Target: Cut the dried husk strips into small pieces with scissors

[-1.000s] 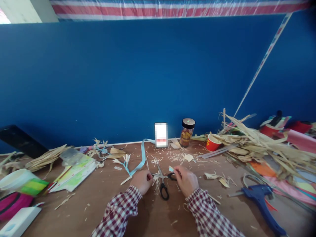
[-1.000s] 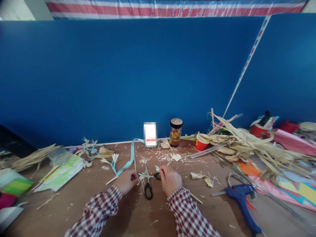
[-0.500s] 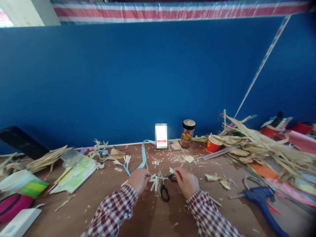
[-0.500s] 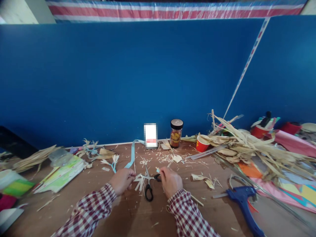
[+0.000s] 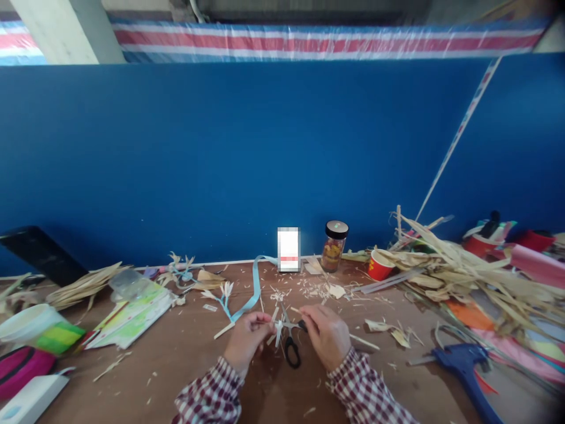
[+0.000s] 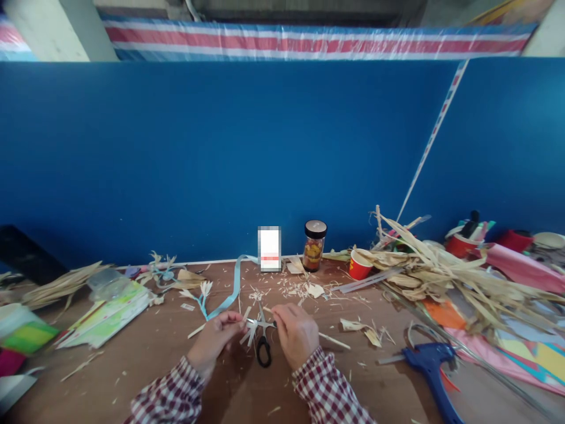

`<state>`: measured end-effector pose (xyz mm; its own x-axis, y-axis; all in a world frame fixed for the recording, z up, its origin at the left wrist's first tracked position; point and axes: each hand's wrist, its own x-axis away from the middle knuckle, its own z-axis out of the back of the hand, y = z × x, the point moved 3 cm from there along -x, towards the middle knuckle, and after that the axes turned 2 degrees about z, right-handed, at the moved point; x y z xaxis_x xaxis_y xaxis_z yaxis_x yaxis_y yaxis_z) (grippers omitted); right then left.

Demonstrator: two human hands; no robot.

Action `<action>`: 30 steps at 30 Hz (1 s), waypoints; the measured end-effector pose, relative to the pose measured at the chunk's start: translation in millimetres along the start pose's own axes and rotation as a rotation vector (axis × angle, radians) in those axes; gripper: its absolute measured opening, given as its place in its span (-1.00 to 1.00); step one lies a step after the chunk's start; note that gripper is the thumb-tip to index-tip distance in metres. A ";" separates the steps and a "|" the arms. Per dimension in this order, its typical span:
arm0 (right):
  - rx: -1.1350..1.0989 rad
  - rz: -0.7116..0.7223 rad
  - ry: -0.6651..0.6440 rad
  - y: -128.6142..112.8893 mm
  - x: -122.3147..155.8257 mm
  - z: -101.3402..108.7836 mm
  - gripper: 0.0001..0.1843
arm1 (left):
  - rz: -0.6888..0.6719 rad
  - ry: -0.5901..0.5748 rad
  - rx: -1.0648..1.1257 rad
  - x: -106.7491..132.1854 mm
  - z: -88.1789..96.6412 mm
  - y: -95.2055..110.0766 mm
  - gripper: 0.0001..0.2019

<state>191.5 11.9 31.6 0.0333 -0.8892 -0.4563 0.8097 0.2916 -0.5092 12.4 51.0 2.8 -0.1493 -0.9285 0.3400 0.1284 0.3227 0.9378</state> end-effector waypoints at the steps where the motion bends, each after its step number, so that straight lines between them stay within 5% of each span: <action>1: -0.056 0.026 -0.002 -6.9 -0.6 3.3 -0.79 | 0.017 -0.011 0.058 2.7 -3.8 -1.8 -0.77; 11: -0.329 -0.089 -0.169 -22.3 -2.9 -10.8 -0.89 | -0.064 -0.091 0.184 14.0 -23.6 -2.8 -0.73; 23: -0.287 -0.076 -0.178 -17.7 -2.0 -20.6 -0.80 | -0.028 -0.172 0.177 2.6 -27.3 -21.8 -0.64; 30: -0.101 -0.024 -0.118 -17.4 -0.7 -19.2 -0.77 | -0.147 -0.056 0.109 11.3 -27.7 -17.4 -0.68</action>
<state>166.1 14.3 26.7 0.0884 -0.9298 -0.3573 0.7482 0.2988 -0.5923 35.6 29.8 -11.7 -0.2136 -0.9563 0.1995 -0.0056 0.2055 0.9787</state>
